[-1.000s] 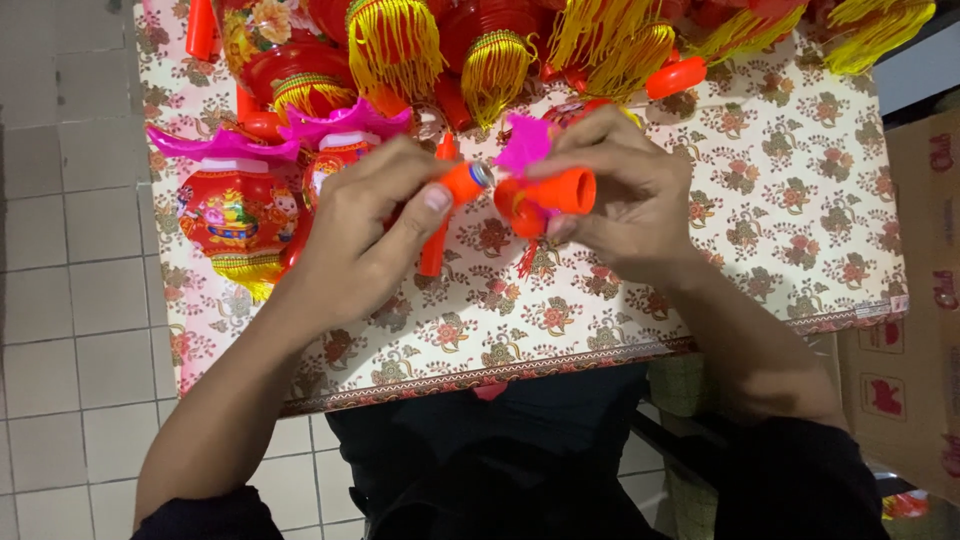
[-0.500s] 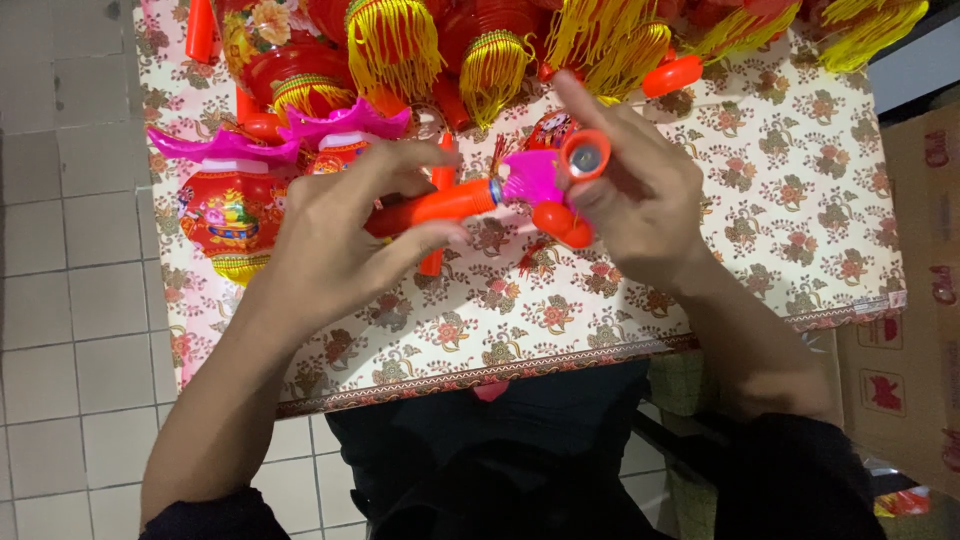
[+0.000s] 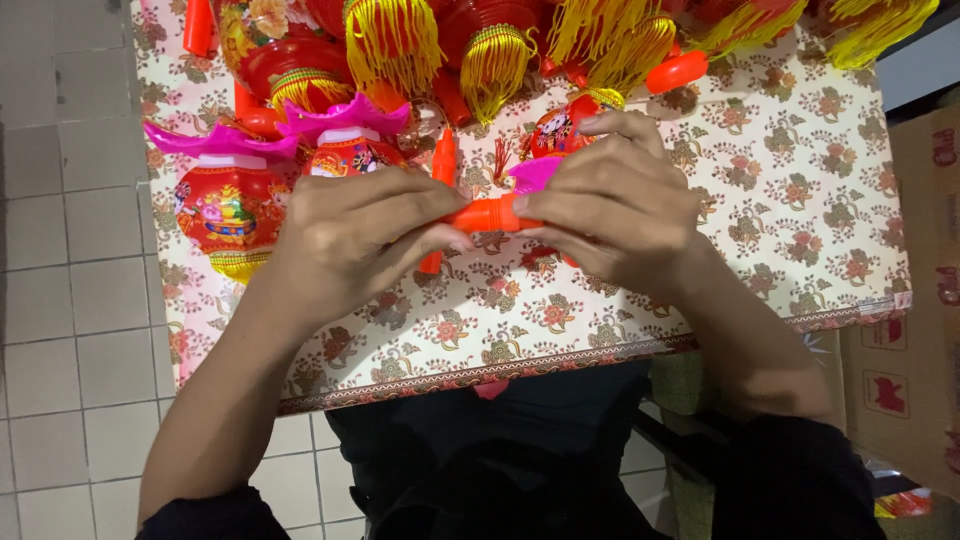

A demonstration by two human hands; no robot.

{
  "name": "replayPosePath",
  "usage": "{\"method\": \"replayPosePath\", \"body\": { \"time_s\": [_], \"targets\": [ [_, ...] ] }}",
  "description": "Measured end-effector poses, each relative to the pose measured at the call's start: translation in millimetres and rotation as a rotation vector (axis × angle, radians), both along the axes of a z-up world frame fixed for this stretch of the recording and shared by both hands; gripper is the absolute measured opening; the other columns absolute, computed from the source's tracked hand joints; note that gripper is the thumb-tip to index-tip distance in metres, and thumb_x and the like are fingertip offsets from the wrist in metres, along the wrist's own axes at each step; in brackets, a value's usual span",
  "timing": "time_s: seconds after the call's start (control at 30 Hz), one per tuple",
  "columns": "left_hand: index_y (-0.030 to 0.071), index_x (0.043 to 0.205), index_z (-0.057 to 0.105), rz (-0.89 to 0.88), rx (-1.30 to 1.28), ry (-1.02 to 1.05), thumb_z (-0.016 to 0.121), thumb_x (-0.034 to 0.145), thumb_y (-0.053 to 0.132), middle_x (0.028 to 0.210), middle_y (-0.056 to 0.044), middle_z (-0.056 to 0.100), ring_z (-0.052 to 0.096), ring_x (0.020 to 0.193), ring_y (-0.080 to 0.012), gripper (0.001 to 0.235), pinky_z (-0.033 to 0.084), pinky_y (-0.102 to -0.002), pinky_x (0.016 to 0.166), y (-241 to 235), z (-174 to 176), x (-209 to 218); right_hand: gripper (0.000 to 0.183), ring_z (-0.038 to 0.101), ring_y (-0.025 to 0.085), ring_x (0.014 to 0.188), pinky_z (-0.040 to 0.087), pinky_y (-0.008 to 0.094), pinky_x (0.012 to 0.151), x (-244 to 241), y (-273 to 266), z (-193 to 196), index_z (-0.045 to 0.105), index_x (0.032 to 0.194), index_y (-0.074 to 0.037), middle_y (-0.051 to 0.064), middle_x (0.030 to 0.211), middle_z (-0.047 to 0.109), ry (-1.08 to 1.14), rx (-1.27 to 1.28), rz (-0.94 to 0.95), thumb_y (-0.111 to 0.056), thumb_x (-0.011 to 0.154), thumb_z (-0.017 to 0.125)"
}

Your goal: The person assembles toy lanterns by hand, joining two orange plastic segments and attaching them to the pink and red lantern frames.

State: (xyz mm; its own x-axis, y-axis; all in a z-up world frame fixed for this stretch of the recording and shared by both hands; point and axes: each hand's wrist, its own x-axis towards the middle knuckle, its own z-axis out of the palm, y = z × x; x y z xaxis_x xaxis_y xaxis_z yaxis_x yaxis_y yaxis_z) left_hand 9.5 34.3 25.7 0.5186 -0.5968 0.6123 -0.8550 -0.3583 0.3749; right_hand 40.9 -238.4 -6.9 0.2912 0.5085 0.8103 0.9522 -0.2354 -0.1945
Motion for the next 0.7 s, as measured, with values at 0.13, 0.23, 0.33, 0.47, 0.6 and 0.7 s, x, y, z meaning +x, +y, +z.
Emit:
{"method": "replayPosePath", "body": {
  "time_s": [0.13, 0.23, 0.33, 0.47, 0.6, 0.7],
  "targets": [
    [-0.007, 0.104, 0.075, -0.002, -0.042, 0.157, 0.070, 0.099, 0.015, 0.085, -0.016, 0.076, 0.075, 0.071, -0.0244, 0.023, 0.064, -0.029, 0.060, -7, 8, -3, 0.009, 0.072, 0.022, 0.077, 0.051, 0.043, 0.096, 3, 0, 2, 0.078, 0.100, -0.011, 0.010, 0.086, 0.078, -0.067, -0.025, -0.009, -0.013, 0.094, 0.084],
    [-0.004, 0.108, 0.074, 0.062, -0.049, 0.340, 0.064, 0.101, 0.020, 0.082, -0.010, 0.076, 0.069, 0.063, -0.0165, 0.027, 0.053, -0.026, 0.055, -10, 14, -6, 0.014, 0.076, 0.024, 0.086, 0.051, 0.046, 0.100, 2, -3, 6, 0.076, 0.105, -0.009, 0.013, 0.095, 0.079, -0.042, -0.079, 0.017, -0.007, 0.093, 0.085],
    [0.000, 0.112, 0.070, 0.130, -0.028, 0.533, 0.056, 0.103, 0.024, 0.076, -0.006, 0.074, 0.062, 0.053, -0.0116, 0.029, 0.044, -0.025, 0.047, -14, 19, -9, 0.020, 0.079, 0.026, 0.091, 0.053, 0.048, 0.099, 0, -4, 12, 0.075, 0.108, -0.006, 0.016, 0.101, 0.080, 0.003, -0.117, 0.051, -0.002, 0.093, 0.086],
    [-0.003, 0.118, 0.070, 0.085, -0.029, 0.577, 0.051, 0.099, 0.007, 0.078, -0.009, 0.074, 0.058, 0.047, -0.0128, 0.028, 0.043, -0.025, 0.041, -11, 17, -7, 0.019, 0.081, 0.024, 0.079, 0.053, 0.046, 0.100, 6, -7, 2, 0.077, 0.105, -0.005, 0.014, 0.091, 0.082, -0.026, -0.107, 0.072, -0.017, 0.093, 0.084],
    [-0.002, 0.115, 0.072, -0.001, -0.075, 0.415, 0.059, 0.095, 0.000, 0.108, -0.016, 0.076, 0.073, 0.100, -0.0285, 0.024, 0.059, -0.043, 0.095, -8, 18, -4, 0.026, 0.081, 0.026, 0.074, 0.057, 0.048, 0.097, 1, -2, 7, 0.077, 0.100, 0.001, 0.016, 0.086, 0.081, 0.014, -0.146, 0.010, -0.024, 0.093, 0.080],
    [-0.001, 0.123, 0.068, 0.047, -0.066, 0.348, 0.078, 0.093, 0.004, 0.114, -0.018, 0.076, 0.075, 0.101, -0.0280, 0.032, 0.063, -0.038, 0.092, -5, 10, -3, 0.015, 0.082, 0.030, 0.077, 0.056, 0.045, 0.100, 8, -4, 0, 0.075, 0.094, 0.003, 0.021, 0.087, 0.081, 0.014, -0.007, 0.067, -0.012, 0.094, 0.078]
  ]
}}
